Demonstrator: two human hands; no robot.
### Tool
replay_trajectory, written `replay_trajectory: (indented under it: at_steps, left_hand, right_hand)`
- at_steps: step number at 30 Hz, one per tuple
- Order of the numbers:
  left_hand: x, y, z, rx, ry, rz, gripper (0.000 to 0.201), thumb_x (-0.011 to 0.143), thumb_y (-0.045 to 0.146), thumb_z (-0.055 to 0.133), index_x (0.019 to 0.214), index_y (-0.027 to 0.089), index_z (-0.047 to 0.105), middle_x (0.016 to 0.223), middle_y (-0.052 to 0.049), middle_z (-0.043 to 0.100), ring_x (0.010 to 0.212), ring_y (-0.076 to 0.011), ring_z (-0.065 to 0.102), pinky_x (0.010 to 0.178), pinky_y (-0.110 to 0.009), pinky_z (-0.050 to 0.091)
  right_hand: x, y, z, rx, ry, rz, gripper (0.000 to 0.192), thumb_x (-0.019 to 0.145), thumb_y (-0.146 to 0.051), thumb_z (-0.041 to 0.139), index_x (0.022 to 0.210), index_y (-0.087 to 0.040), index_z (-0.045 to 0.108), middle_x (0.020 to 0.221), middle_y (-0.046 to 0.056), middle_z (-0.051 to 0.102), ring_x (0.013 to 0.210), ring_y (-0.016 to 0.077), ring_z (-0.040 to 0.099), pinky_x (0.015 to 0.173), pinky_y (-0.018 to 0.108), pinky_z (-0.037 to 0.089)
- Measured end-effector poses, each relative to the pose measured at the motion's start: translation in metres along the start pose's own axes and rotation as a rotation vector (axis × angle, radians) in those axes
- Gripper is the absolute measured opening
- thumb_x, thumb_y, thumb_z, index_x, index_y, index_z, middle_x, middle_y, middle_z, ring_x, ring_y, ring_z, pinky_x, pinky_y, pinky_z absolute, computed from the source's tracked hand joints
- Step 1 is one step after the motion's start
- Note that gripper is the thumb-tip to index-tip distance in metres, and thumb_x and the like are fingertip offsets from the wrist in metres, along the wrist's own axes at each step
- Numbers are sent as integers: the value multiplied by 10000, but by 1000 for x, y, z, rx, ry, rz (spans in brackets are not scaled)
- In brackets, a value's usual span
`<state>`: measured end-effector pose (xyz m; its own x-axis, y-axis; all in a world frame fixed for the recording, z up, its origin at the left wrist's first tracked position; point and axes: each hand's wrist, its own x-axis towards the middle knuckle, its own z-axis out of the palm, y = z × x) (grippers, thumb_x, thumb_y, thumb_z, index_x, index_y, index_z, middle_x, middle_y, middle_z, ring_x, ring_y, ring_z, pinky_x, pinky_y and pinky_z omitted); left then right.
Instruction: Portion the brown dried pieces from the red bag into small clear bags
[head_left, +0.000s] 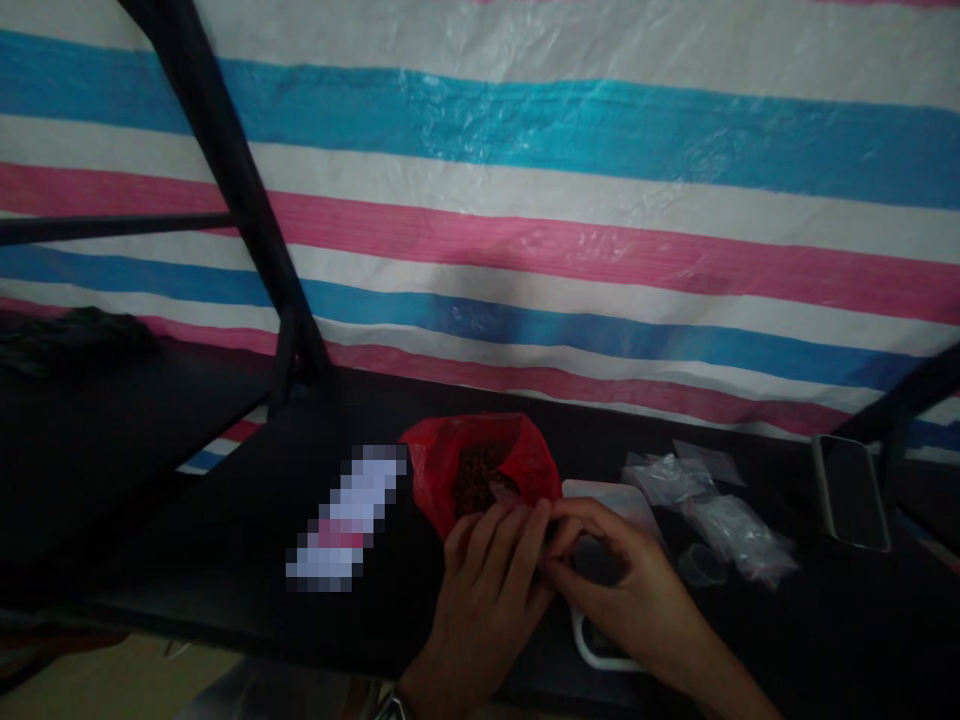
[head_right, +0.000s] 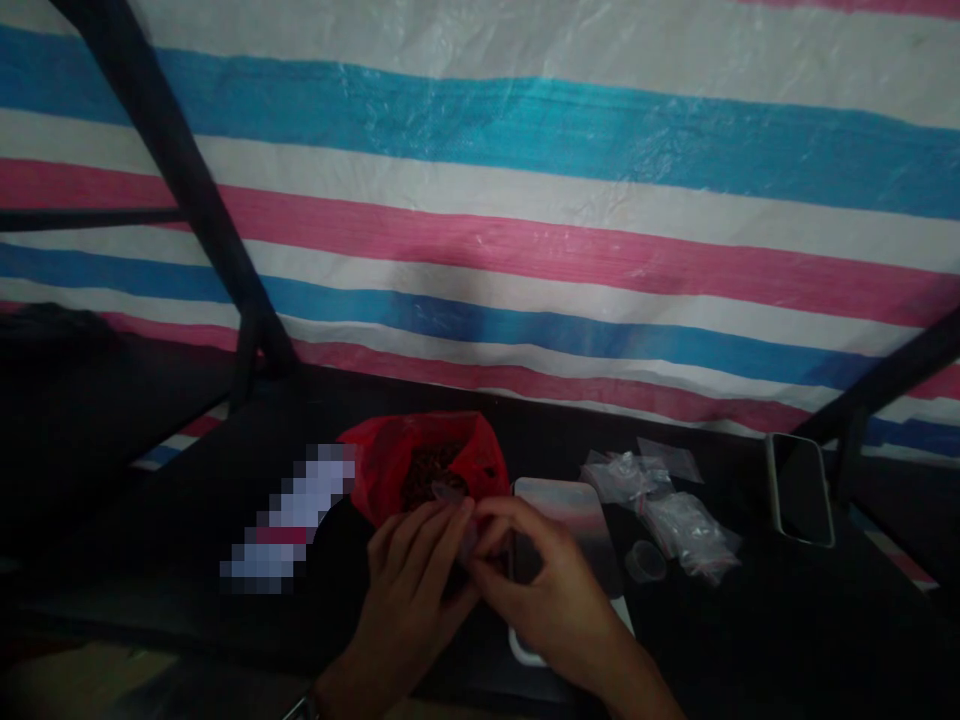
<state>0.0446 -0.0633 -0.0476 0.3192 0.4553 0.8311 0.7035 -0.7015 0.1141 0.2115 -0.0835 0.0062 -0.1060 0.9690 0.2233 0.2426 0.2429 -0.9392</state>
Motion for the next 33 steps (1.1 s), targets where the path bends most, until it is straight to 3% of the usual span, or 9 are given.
replay_trajectory:
  at_steps: [6, 11, 16, 19, 25, 29, 33]
  left_hand:
    - [4, -13, -2, -103, -40, -37, 367, 1027, 228, 586, 1388, 165, 568, 1143, -83, 791, 1097, -243, 651, 1040, -372, 418]
    - [0, -22, 2, -267, -142, -147, 492, 943, 132, 643, 1417, 212, 541, 1215, -96, 686, 1140, -244, 611, 958, -344, 535]
    - [-2, -15, 2, -272, -167, -119, 540, 952, 95, 600, 1466, 205, 476, 1239, -105, 669, 1168, -247, 590, 1015, -368, 514]
    - [-1, -7, 0, -277, -193, -103, 573, 945, 174, 685, 1469, 201, 454, 1248, -99, 692, 1182, -269, 576, 1074, -427, 452]
    - [-1, -7, -3, -413, -264, -324, 785, 838, 254, 851, 1506, 271, 438, 1229, -80, 689, 1100, -282, 588, 926, -397, 508]
    - [3, -8, -6, -541, -374, -309, 612, 908, 303, 798, 1447, 253, 513, 1230, -88, 705, 1101, -279, 602, 935, -409, 497]
    - [5, -9, -6, -578, -445, -201, 572, 937, 244, 765, 1439, 252, 492, 1236, -73, 703, 1137, -267, 604, 993, -420, 457]
  right_hand:
    - [4, -1, 5, 158, 68, 56, 323, 781, -187, 848, 1079, -265, 753, 746, -46, 689, 738, 142, 674, 741, 243, 550]
    - [11, 3, 1, 376, 44, 130, 389, 809, -330, 879, 1162, -268, 724, 735, -58, 633, 643, 115, 596, 623, 224, 481]
    - [12, 2, 5, 95, 209, 33, 254, 835, -219, 782, 1081, -246, 725, 699, -58, 607, 666, 126, 587, 667, 231, 492]
    - [9, 0, 10, 38, 197, -32, 262, 836, -152, 713, 1080, -249, 717, 712, -62, 618, 678, 123, 610, 692, 228, 515]
    - [3, -8, 12, -6, 200, -147, 205, 851, -116, 659, 993, -260, 693, 730, -66, 604, 669, 107, 592, 669, 200, 505]
    - [-5, -11, 12, -47, 250, -189, 251, 761, -42, 588, 883, -256, 640, 718, -72, 542, 647, 103, 527, 619, 186, 459]
    - [-9, -10, 10, -42, 193, -143, 188, 760, -62, 546, 792, -248, 545, 705, -67, 491, 613, 108, 471, 547, 193, 417]
